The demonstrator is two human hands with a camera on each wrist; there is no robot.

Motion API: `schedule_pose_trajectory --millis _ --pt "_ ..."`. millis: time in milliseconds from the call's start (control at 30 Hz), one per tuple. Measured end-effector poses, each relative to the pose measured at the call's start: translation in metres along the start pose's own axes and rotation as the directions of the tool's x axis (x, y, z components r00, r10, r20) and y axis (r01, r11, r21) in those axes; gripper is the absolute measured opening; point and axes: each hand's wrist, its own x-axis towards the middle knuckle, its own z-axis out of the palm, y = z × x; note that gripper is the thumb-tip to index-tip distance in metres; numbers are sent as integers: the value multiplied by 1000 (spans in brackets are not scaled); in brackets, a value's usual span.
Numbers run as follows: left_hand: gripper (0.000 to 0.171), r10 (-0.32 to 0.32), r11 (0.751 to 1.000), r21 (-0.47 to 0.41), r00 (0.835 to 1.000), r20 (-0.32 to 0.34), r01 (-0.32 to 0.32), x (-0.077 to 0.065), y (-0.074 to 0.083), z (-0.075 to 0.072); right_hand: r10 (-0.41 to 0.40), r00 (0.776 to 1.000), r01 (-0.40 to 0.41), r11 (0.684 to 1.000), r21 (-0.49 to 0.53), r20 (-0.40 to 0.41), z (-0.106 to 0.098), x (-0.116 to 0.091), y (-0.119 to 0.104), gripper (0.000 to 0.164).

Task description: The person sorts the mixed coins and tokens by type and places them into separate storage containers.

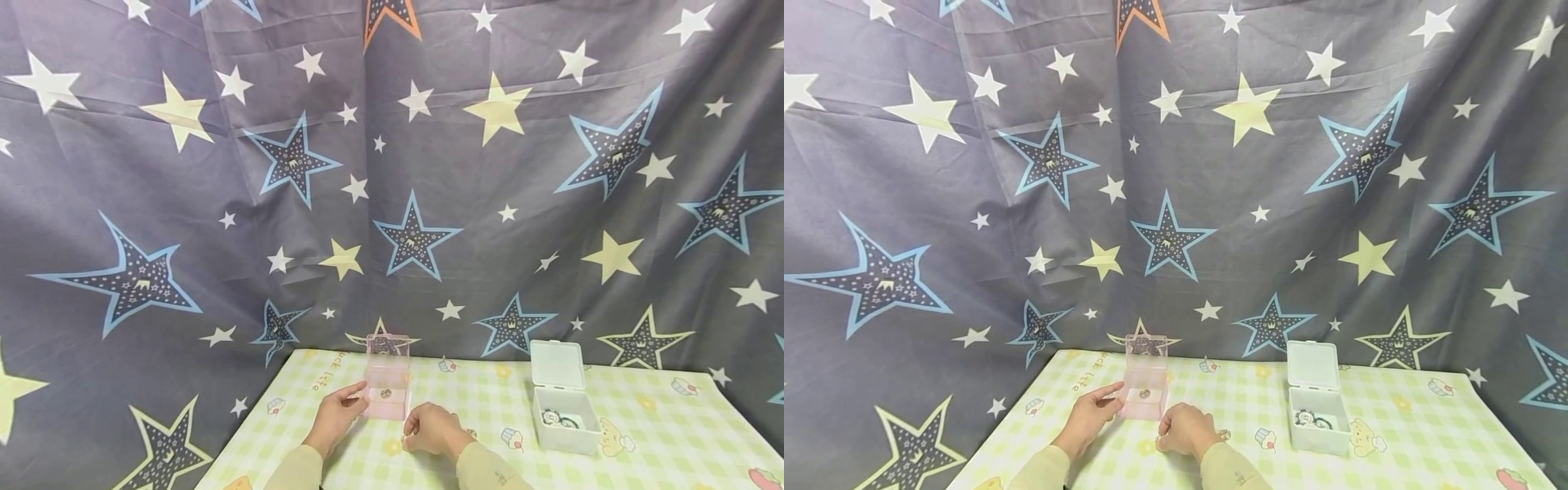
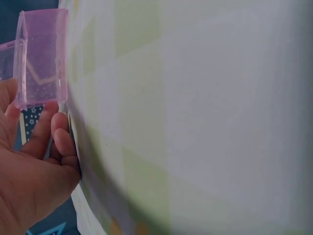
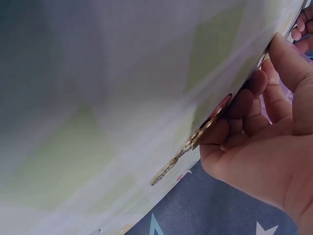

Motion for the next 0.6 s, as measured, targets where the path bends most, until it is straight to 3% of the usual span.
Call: schedule_pose_trajectory --millis 333,600 --pt "46 -5 1000 1 1000 8 5 0 -2 0 42 999 -42 997 -62 -6 2 1 -6 23" --pt "47 0 1000 -4 1000 5 0 0 0 0 -14 999 8 991 -134 -44 5 2 -3 27"
